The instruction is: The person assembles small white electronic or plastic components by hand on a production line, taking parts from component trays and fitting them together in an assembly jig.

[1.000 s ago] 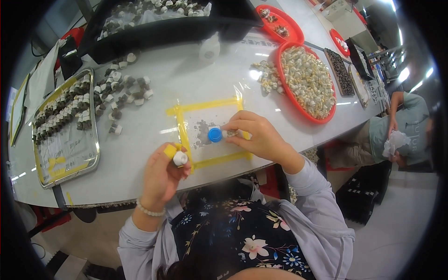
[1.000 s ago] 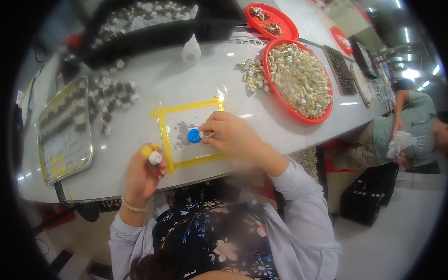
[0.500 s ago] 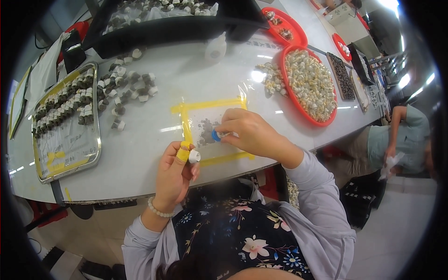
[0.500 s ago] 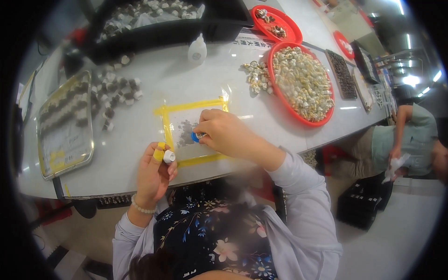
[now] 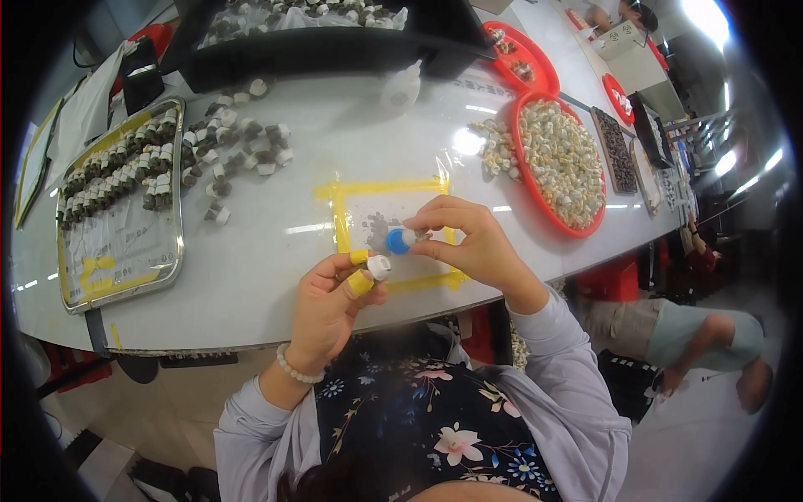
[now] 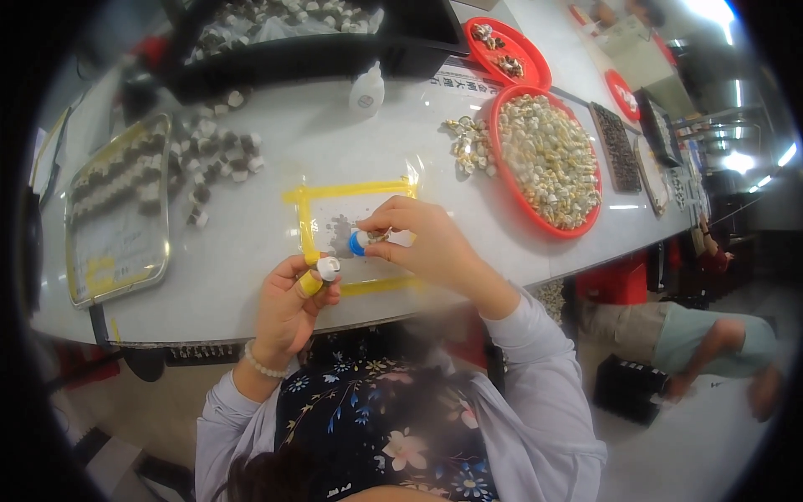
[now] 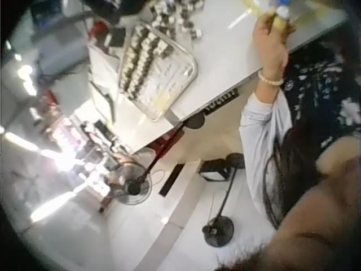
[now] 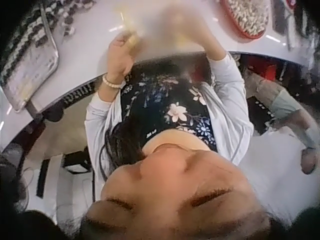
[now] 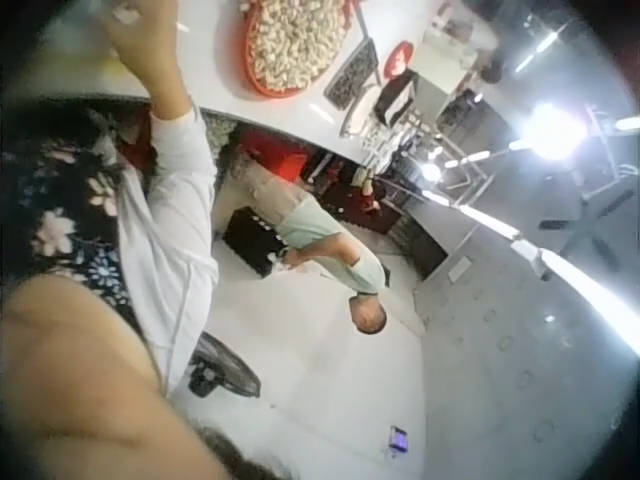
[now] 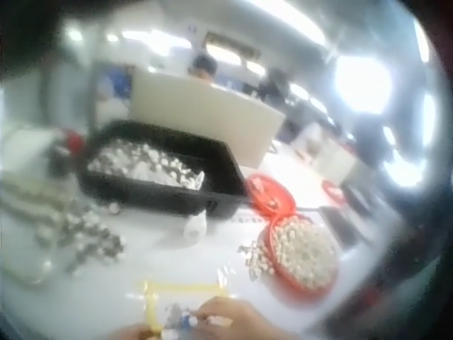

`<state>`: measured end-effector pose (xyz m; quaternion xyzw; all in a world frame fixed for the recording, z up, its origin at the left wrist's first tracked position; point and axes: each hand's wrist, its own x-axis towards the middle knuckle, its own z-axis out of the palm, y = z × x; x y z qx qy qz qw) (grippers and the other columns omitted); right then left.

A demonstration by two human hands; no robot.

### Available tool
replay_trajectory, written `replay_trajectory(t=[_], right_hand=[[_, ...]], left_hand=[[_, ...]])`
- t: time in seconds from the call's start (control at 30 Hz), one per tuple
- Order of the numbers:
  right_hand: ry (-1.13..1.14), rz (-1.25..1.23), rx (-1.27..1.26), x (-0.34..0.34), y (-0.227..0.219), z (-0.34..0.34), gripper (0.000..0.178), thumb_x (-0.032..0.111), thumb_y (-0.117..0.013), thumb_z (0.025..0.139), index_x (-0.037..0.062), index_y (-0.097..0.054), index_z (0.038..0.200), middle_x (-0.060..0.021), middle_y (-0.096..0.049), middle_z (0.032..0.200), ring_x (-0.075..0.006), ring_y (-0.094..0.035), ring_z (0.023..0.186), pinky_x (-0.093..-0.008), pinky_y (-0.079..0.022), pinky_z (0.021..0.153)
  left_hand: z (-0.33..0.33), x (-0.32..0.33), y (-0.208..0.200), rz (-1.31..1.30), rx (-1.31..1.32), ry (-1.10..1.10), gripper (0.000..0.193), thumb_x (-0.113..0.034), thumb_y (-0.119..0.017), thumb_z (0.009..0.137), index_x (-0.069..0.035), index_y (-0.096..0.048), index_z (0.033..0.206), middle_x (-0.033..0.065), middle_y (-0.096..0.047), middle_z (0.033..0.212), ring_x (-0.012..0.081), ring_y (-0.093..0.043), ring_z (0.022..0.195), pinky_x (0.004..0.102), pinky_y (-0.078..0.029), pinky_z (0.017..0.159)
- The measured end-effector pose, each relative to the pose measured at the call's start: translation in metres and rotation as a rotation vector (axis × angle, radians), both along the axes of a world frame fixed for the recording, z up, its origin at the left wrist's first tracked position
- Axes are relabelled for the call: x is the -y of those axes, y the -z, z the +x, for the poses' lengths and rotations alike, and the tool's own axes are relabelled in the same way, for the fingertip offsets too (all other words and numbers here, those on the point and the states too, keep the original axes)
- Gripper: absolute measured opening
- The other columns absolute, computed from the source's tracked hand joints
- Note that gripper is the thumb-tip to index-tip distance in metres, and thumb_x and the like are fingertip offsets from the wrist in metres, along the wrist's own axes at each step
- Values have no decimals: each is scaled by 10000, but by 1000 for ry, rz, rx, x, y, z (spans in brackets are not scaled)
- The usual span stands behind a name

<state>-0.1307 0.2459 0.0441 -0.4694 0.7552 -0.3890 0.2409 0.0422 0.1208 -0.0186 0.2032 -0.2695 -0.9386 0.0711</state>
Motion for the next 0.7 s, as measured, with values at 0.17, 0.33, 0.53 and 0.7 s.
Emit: replay_trajectory(t=[0.17, 0.33, 0.53, 0.7], right_hand=[[-37, -41, 63, 0, -11, 5, 279, 25, -732, 674, 20, -670, 946, -74, -629, 860, -162, -590, 782, -260, -454, 700], [-102, -31, 174, 2, -14, 9, 270, 45, -722, 695, 36, -669, 960, -71, -625, 878, -167, -588, 794, -262, -457, 715], [-123, -22, 210, 3, -9, 10, 275, 45, -723, 696, 39, -673, 966, -70, -625, 864, -168, -595, 785, -261, -458, 701], [-111, -12, 195, -1, 1, 12, 275, 41, -740, 680, 34, -682, 949, -65, -632, 816, -162, -606, 756, -254, -458, 669]], left_hand=[[-3, -4, 2, -26, -9, -32, 259, -36, -592, 852, 16, -549, 1101, 96, -618, 991, 169, -612, 836, 309, -530, 755], [-3, -7, 4, -62, -27, -41, 237, -44, -591, 852, 3, -557, 1082, 104, -625, 967, 183, -615, 810, 313, -526, 740], [-3, -10, 5, -112, -28, -69, 214, -55, -595, 851, 0, -567, 1056, 115, -637, 961, 195, -624, 780, 318, -525, 699], [-3, -13, 9, -186, -53, -68, 204, 15, -604, 828, 40, -577, 1029, 116, -636, 951, 196, -631, 787, 315, -535, 716]])
